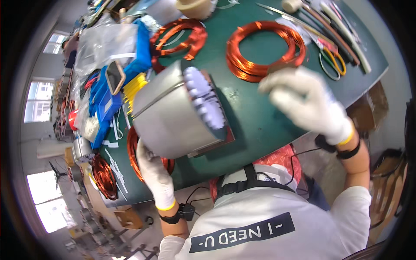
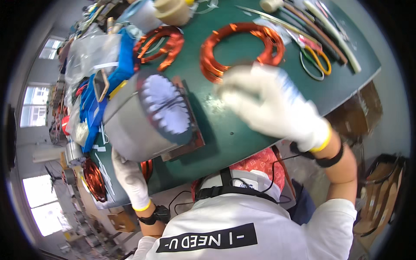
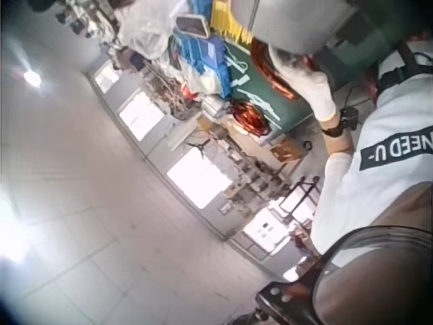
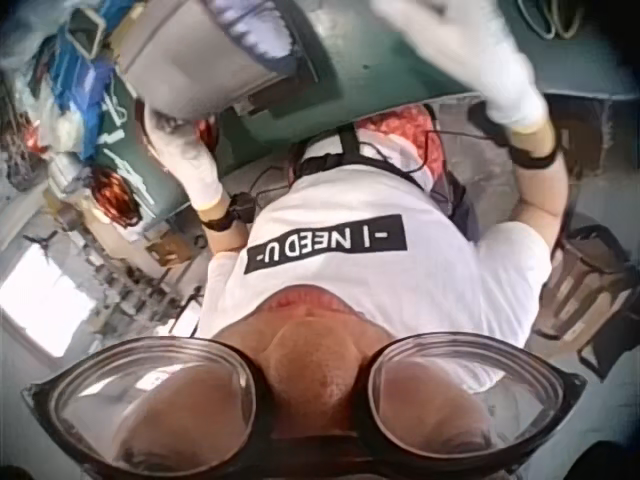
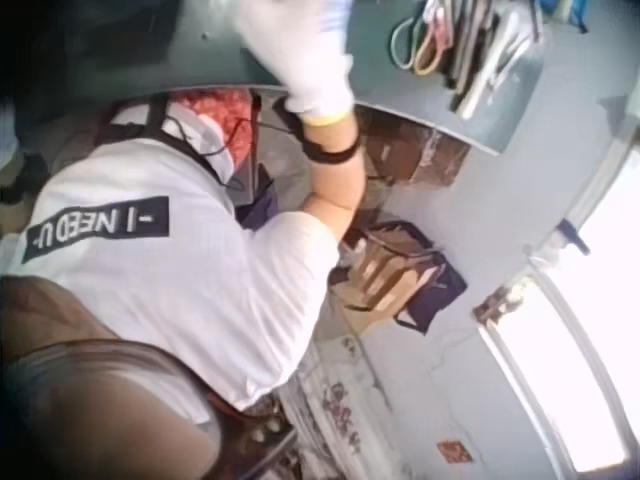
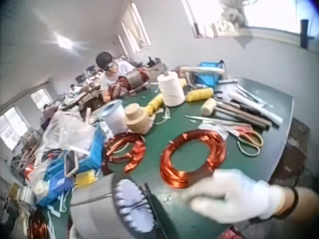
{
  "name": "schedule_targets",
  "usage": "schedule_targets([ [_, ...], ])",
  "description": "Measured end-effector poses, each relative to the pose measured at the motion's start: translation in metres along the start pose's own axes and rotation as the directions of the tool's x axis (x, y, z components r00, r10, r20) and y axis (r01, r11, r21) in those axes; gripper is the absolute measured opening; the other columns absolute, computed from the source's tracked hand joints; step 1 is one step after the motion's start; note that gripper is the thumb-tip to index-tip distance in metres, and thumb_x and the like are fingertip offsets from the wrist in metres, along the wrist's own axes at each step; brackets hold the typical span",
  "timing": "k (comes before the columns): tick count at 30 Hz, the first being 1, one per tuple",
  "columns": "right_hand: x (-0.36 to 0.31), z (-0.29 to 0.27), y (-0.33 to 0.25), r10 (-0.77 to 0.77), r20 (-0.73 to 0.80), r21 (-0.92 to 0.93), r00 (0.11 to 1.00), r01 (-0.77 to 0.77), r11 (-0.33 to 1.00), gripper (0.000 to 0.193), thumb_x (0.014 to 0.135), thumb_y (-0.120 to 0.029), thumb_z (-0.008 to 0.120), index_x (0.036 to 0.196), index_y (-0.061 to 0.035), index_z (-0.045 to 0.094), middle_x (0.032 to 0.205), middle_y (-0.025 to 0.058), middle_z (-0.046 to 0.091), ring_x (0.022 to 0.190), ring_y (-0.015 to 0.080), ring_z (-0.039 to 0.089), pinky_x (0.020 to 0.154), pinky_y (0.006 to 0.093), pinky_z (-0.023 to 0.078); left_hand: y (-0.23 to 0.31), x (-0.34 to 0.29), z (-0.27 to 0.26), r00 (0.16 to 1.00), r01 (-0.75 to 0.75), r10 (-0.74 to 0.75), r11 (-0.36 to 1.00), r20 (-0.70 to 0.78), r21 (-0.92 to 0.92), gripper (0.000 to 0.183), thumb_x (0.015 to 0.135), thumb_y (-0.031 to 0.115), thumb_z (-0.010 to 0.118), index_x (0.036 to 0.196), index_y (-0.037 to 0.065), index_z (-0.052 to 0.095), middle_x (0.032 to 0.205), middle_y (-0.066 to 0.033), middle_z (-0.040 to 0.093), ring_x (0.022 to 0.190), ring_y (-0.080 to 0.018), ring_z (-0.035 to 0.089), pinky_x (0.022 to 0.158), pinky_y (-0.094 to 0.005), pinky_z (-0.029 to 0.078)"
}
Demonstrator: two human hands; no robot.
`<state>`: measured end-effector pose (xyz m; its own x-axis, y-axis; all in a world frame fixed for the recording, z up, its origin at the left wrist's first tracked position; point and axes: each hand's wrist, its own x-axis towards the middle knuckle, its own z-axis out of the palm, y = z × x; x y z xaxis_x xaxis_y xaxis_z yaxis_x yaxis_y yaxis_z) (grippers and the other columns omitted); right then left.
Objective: The person marks a stator with a marker, moves it to a table, and picks up a white disc. Then, they place a different stator into a metal jig and insert copper wire coils into the stator slots by hand.
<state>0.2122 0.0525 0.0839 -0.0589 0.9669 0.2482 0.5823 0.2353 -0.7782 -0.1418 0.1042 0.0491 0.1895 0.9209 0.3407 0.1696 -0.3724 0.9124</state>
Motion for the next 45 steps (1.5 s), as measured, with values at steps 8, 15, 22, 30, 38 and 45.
schedule_targets([
  [8,-0.046,0.081,0.063,-0.051,-0.091,-0.109,0.995,0.041,0.993,0.04,0.067,-0.019,0.076,0.104,-0.0079,0.065,0.114,0.0141,0.064,0.116,0.0349,0.051,0.095,0.0479,0.042,-0.036,-0.007,0.039,0.968,0.005,-0.01,1.0,-0.249,-0.023,0.102,0.083,0.08,0.043,0.149,0.003,0.027,0.148,-0.0129,0.038,0.129,-0.0268,0.044,0.11,-0.0447,0.033],
  [15,-0.035,0.082,0.066,0.004,-0.027,-0.046,1.0,-0.005,0.999,0.046,0.057,-0.018,0.078,0.1,-0.009,0.067,0.11,0.0119,0.066,0.118,0.0358,0.05,0.093,0.0496,0.045,-0.034,0.017,0.05,0.951,-0.005,0.036,0.995,-0.308,0.1,0.1,0.085,0.079,0.042,0.148,0.003,0.028,0.147,-0.013,0.038,0.128,-0.0269,0.045,0.11,-0.0448,0.033],
  [22,-0.034,0.082,0.068,0.001,-0.036,0.025,0.999,0.0,1.0,0.05,0.052,-0.018,0.079,0.1,-0.0089,0.067,0.111,0.0116,0.065,0.118,0.0356,0.05,0.091,0.0497,0.046,-0.032,0.027,0.048,0.956,0.02,0.024,0.989,-0.292,0.147,0.098,0.086,0.078,0.041,0.148,0.003,0.028,0.146,-0.0131,0.039,0.127,-0.027,0.045,0.11,-0.0448,0.034],
  [30,-0.041,0.079,0.066,0.031,-0.03,-0.016,0.999,-0.032,0.999,0.048,0.053,-0.014,0.077,0.099,-0.0081,0.068,0.117,0.0136,0.061,0.12,0.0357,0.048,0.096,0.0497,0.043,-0.021,0.004,0.047,0.951,0.031,0.02,0.987,-0.308,0.159,0.095,0.087,0.076,0.039,0.148,0.004,0.029,0.146,-0.0133,0.041,0.127,-0.0272,0.046,0.11,-0.0449,0.034],
  [38,-0.041,0.081,0.064,-0.012,-0.096,-0.045,0.995,0.008,0.999,0.043,0.057,-0.015,0.077,0.098,-0.0077,0.065,0.114,0.0122,0.062,0.118,0.0337,0.049,0.094,0.0487,0.044,-0.024,-0.002,0.042,0.955,-0.001,0.061,0.979,-0.291,0.204,0.093,0.089,0.075,0.038,0.148,0.004,0.03,0.145,-0.0134,0.042,0.126,-0.0273,0.047,0.109,-0.045,0.035],
  [45,-0.04,0.085,0.063,0.006,-0.071,-0.073,0.997,-0.011,0.997,0.045,0.058,-0.012,0.076,0.101,-0.0076,0.067,0.115,0.013,0.062,0.12,0.0353,0.048,0.098,0.0483,0.042,-0.034,-0.004,0.034,0.967,0.004,0.054,0.975,-0.249,0.224,0.091,0.09,0.074,0.037,0.148,0.004,0.03,0.144,-0.0135,0.043,0.125,-0.0274,0.048,0.109,-0.0451,0.035],
])
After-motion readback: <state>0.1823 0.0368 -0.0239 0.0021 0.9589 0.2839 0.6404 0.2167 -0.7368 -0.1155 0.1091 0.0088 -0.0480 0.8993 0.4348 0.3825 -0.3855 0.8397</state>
